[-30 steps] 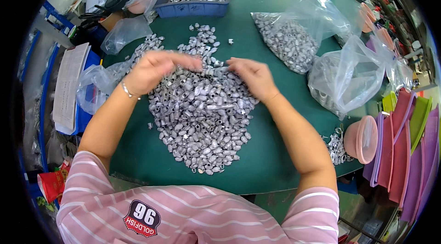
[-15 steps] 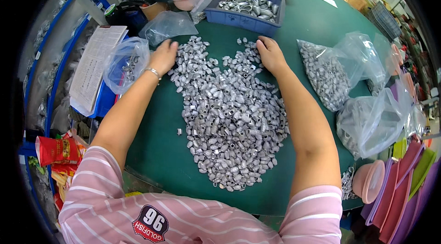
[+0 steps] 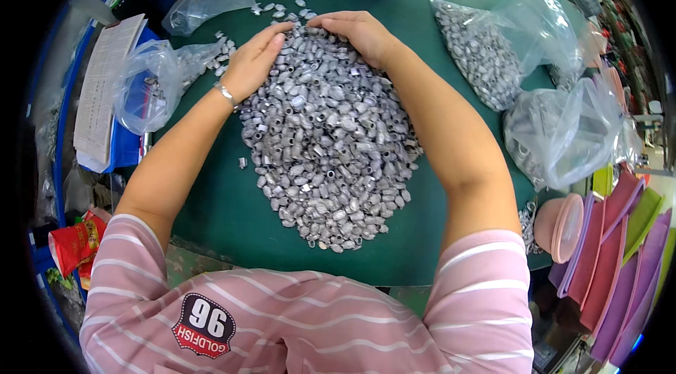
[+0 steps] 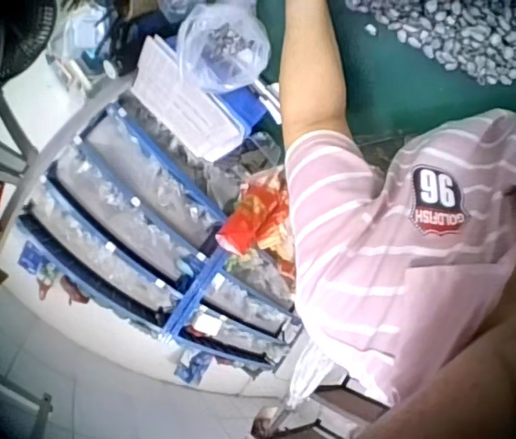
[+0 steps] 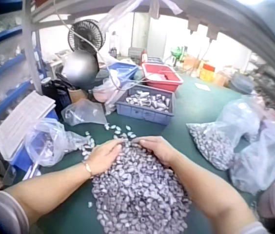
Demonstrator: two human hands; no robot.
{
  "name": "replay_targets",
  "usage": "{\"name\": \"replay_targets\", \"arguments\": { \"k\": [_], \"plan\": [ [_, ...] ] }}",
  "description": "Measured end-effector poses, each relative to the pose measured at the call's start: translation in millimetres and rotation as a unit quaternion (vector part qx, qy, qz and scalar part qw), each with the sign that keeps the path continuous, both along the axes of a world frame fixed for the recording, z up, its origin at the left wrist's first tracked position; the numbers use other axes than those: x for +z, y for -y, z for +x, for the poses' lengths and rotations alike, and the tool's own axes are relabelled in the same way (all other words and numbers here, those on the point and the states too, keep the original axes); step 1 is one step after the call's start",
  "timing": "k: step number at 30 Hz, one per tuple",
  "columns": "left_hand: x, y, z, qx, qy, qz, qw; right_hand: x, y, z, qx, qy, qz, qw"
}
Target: The person sits at a green workbench and repeatedly picks up small cylindrical metal parts, inserts a smaller ring into each one, and places the assembled unit back into a large pile. The person occasionally gathers the pile with both hands and continues the repetitive assembly process.
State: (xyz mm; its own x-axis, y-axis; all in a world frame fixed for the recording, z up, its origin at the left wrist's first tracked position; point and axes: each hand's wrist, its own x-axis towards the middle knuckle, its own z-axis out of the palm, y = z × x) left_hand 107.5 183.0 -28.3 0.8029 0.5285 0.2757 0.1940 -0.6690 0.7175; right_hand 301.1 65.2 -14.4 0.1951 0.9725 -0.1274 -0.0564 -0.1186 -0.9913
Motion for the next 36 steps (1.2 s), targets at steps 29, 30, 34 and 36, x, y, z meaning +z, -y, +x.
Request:
{"name": "replay_targets", "arguments": {
  "k": [29, 30, 34, 36],
  "plan": [
    [29.6, 72.9, -45.7, 0.062, 0.223, -0.011, 0.973, 49.4, 193.6, -86.8, -0.143, 0.435, 0.122, 0.881],
    [21.2, 55.5, -52.7, 0.126, 0.196, 0.038, 0.972, 43.8, 198.5, -87.6, -0.170, 0.352, 0.145, 0.909],
    [-11.0, -1.5, -77.6, 0.227, 0.052, 0.058, 0.971, 36.8, 218.9, -97.7, -0.264, 0.070, 0.141, 0.952],
    [-7.9, -6.1, -77.4, 0.211, 0.025, 0.068, 0.975, 33.5, 231.0, -101.1, -0.316, -0.082, 0.130, 0.936]
  ]
}}
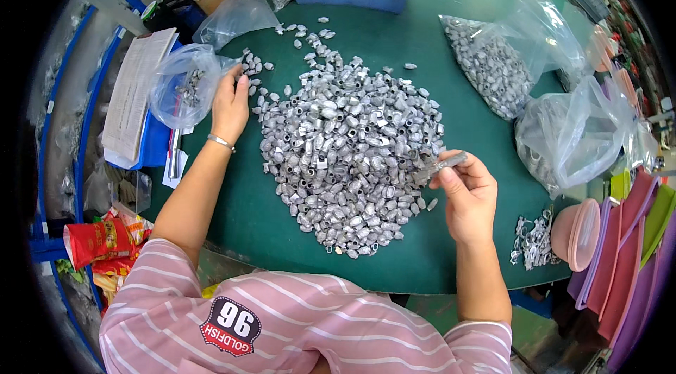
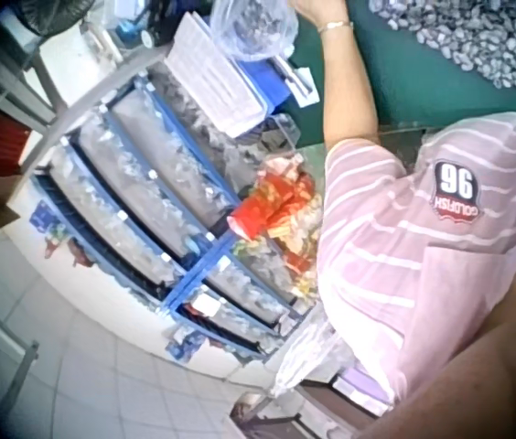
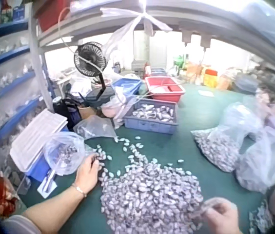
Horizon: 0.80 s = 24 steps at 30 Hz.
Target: The person sits at a green workbench and repeatedly picks up small cylindrical metal parts, inserts a smaller ring into each one, and places the assembled unit back into a large pile. The person occasionally gathers the pile with both hands and continues the repetitive assembly process.
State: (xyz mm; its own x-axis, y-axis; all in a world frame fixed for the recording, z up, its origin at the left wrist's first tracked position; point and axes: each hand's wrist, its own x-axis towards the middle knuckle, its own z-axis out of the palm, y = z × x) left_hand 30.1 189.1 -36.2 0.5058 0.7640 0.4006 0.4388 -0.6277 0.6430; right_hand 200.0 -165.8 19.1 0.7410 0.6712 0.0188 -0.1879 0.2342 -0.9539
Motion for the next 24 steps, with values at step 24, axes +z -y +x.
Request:
{"name": "replay_targets", "arguments": {
  "k": [24],
  "plan": [
    [7.2, -49.3, -23.5, -0.117, -0.121, 0.312, 0.935, -11.2, 146.1, 1.6, -0.239, 0.306, -0.457, 0.800]
  ]
}}
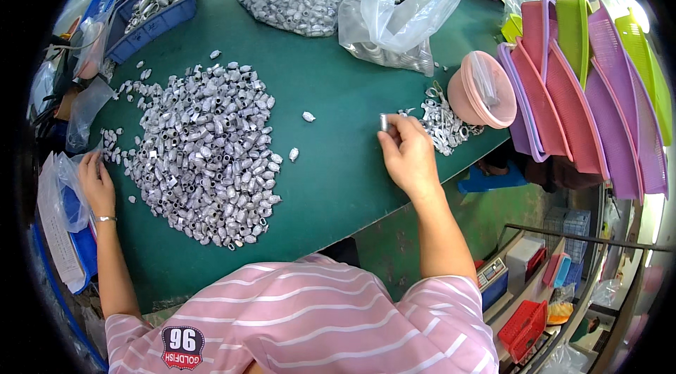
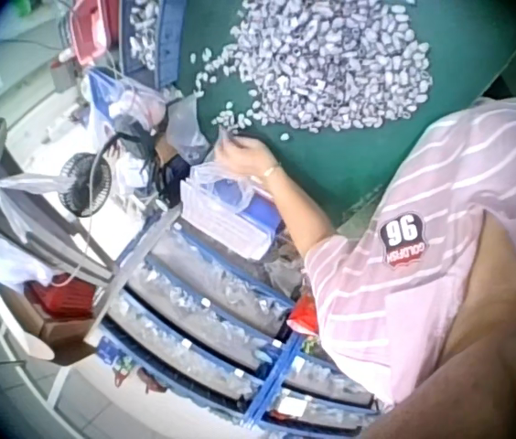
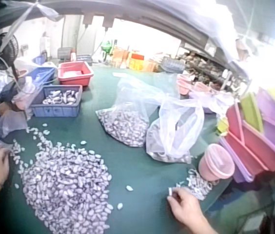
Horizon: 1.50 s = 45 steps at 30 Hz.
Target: The person sits at a green workbench and repeatedly picks up small cylindrical metal parts, inserts a smaller ring into each one, and places the assembled unit back into a large pile. The person occasionally gathers the pile with both hands and continues the repetitive assembly process.
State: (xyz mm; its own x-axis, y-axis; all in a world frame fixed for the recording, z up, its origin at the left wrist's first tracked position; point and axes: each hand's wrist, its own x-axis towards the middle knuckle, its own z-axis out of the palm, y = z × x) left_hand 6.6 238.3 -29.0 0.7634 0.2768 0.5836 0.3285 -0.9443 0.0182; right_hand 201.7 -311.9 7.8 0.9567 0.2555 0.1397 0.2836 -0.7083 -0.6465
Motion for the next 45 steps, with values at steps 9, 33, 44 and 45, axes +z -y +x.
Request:
{"name": "replay_targets", "arguments": {
  "k": [9, 33, 44, 45],
  "plan": [
    [-10.5, 5.7, -9.4, 0.070, 0.043, -0.171, 0.982, 16.2, -32.3, 7.8, 0.064, 0.099, -0.017, 0.993],
    [-20.3, 8.9, 66.8, -0.080, 0.113, -0.471, 0.871, -34.5, -439.1, 105.8, 0.538, -0.020, 0.071, 0.840],
    [-9.9, -5.3, 118.9, -0.173, -0.030, -0.536, 0.826, -50.3, -438.7, 114.7, 0.627, -0.174, 0.100, 0.753],
    [-3.9, 5.0, 113.3, -0.193, -0.044, -0.573, 0.795, -40.1, -421.3, 113.4, 0.612, -0.231, 0.095, 0.750]
  ]
}}
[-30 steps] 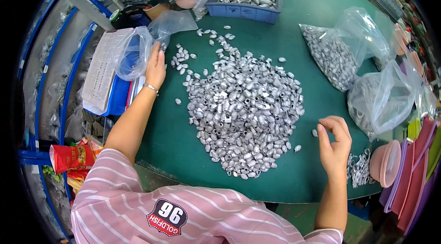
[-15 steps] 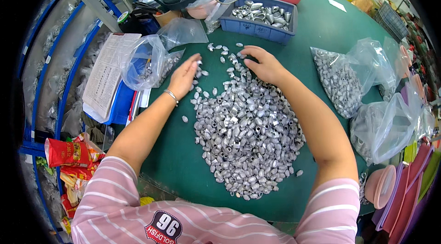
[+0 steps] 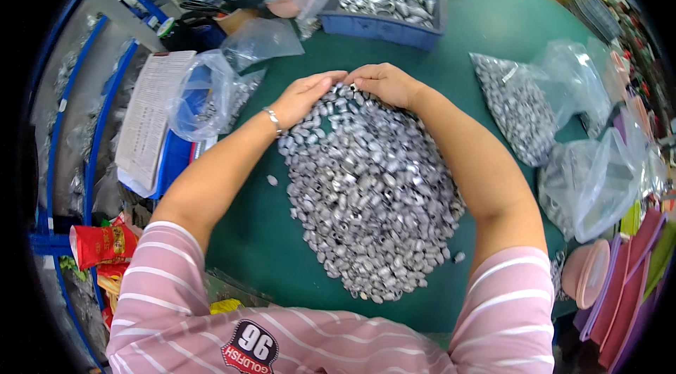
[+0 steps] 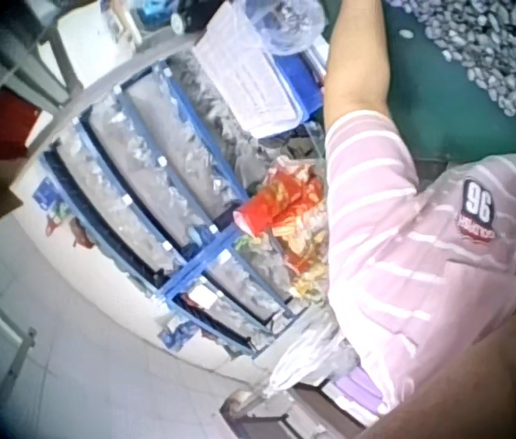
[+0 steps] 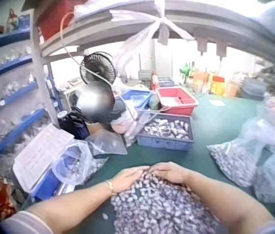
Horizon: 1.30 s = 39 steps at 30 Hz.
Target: The person sits at a green workbench and repeatedly picks up small cylindrical metal parts, inserts a smaller ring into each one, and places the assembled unit back into a large pile. The person occasionally gathers the pile with both hands and continues the repetitive assembly process.
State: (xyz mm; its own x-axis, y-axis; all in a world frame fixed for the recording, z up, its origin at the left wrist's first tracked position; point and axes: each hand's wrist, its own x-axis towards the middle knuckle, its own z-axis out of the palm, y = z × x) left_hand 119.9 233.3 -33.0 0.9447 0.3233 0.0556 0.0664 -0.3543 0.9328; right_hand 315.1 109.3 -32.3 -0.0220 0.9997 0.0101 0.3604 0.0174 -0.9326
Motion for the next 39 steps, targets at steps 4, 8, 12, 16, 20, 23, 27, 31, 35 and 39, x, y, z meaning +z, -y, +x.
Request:
{"name": "replay_targets", "arguments": {
  "k": [4, 8, 12, 16, 20, 23, 27, 31, 35, 39],
  "plan": [
    [12.4, 35.5, -11.6, -0.073, -0.001, -0.110, 0.991, 18.5, 52.5, -11.2, -0.034, -0.114, -0.081, 0.990],
    [29.6, 55.2, -13.4, -0.038, -0.021, -0.206, 0.978, 38.9, 71.7, -21.5, -0.075, -0.217, -0.132, 0.964],
    [27.9, 66.4, -21.2, -0.013, 0.022, -0.367, 0.930, 48.9, 88.7, -49.8, -0.091, -0.097, -0.091, 0.987],
    [37.7, 83.5, -31.5, -0.060, 0.062, -0.332, 0.939, 55.1, 123.2, -75.9, -0.049, 0.174, 0.171, 0.969],
    [43.7, 102.4, -42.6, -0.080, 0.046, -0.157, 0.983, 69.8, 151.4, -93.2, -0.041, 0.227, 0.218, 0.948],
    [52.2, 114.8, -53.8, -0.080, 0.068, -0.063, 0.992, 109.6, 156.2, -38.2, -0.204, 0.467, 0.333, 0.794],
    [47.0, 125.8, -50.1, -0.118, 0.109, 0.066, 0.985, 168.7, 204.6, 90.3, -0.430, 0.725, 0.173, 0.510],
    [48.0, 129.0, -50.1, -0.112, 0.115, 0.126, 0.979, 178.1, 222.4, 115.5, -0.335, 0.653, -0.166, 0.659],
    [46.0, 128.8, -48.7, -0.107, 0.119, 0.144, 0.977, 141.4, 190.7, 51.5, -0.243, 0.613, 0.010, 0.752],
    [47.8, 128.0, -51.4, -0.104, 0.114, 0.165, 0.974, 113.2, 167.9, -42.6, -0.164, 0.568, 0.048, 0.805]
  ]
}}
